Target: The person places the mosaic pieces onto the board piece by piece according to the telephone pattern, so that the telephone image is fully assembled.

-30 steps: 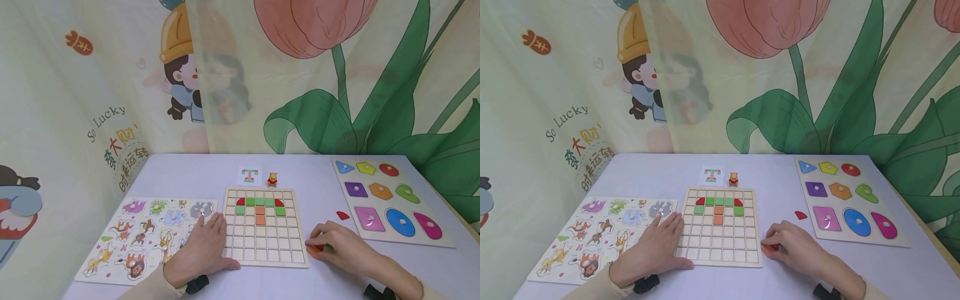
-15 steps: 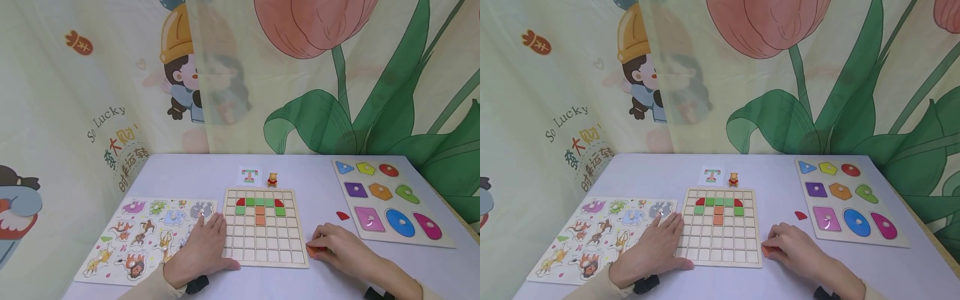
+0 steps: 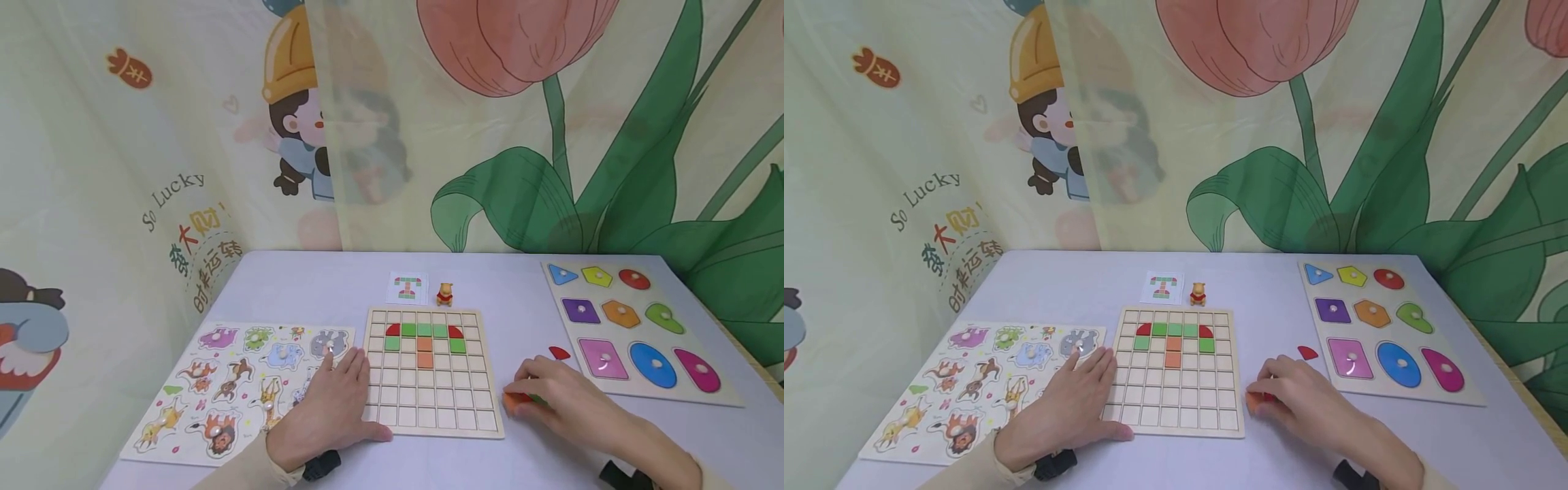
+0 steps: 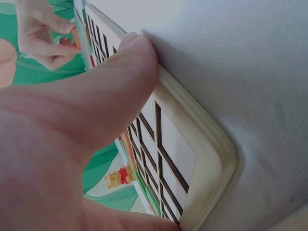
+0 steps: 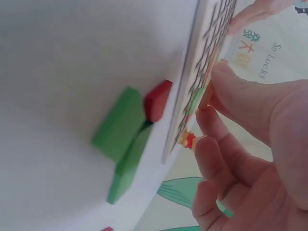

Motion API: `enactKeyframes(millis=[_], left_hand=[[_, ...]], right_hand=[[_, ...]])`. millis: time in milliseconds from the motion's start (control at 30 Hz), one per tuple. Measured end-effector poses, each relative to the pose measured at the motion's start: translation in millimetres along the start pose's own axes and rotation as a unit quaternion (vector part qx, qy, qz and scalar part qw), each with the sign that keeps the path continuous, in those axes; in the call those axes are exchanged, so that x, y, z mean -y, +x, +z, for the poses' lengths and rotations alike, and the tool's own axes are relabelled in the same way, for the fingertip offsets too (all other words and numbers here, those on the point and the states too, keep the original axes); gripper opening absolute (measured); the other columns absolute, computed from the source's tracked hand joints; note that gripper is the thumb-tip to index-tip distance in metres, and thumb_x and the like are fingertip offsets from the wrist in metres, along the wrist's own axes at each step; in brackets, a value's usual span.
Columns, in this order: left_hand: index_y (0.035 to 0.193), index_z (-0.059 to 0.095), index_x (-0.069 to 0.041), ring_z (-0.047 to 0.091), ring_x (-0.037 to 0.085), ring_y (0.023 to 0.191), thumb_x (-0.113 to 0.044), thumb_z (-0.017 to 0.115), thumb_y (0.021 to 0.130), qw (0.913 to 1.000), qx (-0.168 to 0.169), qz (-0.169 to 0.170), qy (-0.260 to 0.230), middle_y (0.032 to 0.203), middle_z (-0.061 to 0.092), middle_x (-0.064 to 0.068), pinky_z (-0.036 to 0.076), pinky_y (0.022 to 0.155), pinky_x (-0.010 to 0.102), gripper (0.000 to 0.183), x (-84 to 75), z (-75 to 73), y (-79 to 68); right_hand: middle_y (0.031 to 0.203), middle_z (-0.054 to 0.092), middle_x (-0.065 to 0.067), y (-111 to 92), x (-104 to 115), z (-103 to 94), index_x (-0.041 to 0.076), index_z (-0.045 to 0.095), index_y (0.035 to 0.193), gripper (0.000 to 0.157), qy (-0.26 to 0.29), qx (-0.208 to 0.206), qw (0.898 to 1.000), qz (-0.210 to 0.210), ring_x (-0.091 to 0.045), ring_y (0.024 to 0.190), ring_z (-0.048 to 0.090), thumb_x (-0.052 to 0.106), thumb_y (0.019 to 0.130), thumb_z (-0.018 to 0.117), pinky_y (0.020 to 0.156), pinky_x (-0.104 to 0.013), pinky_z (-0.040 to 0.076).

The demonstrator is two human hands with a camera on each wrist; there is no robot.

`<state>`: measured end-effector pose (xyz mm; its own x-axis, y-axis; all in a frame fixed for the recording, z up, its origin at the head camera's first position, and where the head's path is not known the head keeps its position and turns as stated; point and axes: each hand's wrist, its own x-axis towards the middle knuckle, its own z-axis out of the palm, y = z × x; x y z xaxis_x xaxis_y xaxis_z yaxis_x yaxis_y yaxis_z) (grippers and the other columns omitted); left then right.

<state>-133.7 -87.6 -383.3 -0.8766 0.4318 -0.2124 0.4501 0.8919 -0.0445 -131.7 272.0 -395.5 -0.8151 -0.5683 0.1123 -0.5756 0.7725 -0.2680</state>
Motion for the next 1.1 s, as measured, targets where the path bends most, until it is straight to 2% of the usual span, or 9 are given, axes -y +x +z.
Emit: enactKeyframes(millis=[300,500,633,800,1100], left_hand=[[0.150,0.046,0.005,0.038,0.033,0.153,-0.083,0.064,0.077,1.0000,0.002,0.004,0.001,0.161,0.043,0.020,0.029,0.122,0.062,0.116,-0.1,0.4,-1.5],[0.151,0.046,0.005,0.038,0.033,0.153,-0.084,0.063,0.077,1.0000,0.006,-0.001,0.001,0.161,0.043,0.020,0.029,0.122,0.062,0.116,-0.5,1.9,-1.6],[0.150,0.046,0.005,0.038,0.034,0.153,-0.083,0.064,0.077,1.0000,0.002,0.001,-0.002,0.161,0.043,0.020,0.029,0.122,0.062,0.116,-0.7,2.6,-1.3],[0.150,0.047,0.005,0.039,0.033,0.153,-0.083,0.064,0.077,1.0000,-0.002,0.002,0.003,0.160,0.044,0.020,0.030,0.122,0.062,0.116,-1.4,1.3,-1.1],[0.150,0.047,0.004,0.038,0.032,0.153,-0.084,0.063,0.077,1.0000,0.002,-0.002,0.009,0.161,0.044,0.018,0.030,0.122,0.060,0.115,-1.4,-1.6,-0.5]], right_hand=[[0.098,0.065,0.019,24.3,8.4,-2.9,0.023,0.081,0.111,0.028,0.004,-0.014,0.999,-0.035,0.000,0.090,0.054,0.024,0.083,0.086,0.075,-0.020,0.052],[0.098,0.067,0.016,52.4,24.4,8.7,0.022,0.081,0.112,0.027,0.011,-0.039,0.997,-0.066,-0.001,0.090,0.054,0.028,0.085,0.084,0.077,-0.023,0.050],[0.098,0.069,0.013,69.0,35.7,17.6,0.021,0.081,0.111,0.027,0.024,-0.047,0.997,-0.064,-0.002,0.089,0.054,0.032,0.087,0.082,0.079,-0.026,0.049],[0.097,0.071,0.011,83.7,44.3,25.9,0.018,0.081,0.112,0.030,0.029,-0.038,0.997,-0.056,-0.002,0.086,0.055,0.034,0.087,0.082,0.079,-0.025,0.048],[0.089,0.071,0.008,102.7,49.6,34.1,0.018,0.083,0.104,0.023,0.019,-0.019,0.996,-0.083,-0.004,0.081,0.056,0.030,0.085,0.084,0.072,-0.022,0.044]])
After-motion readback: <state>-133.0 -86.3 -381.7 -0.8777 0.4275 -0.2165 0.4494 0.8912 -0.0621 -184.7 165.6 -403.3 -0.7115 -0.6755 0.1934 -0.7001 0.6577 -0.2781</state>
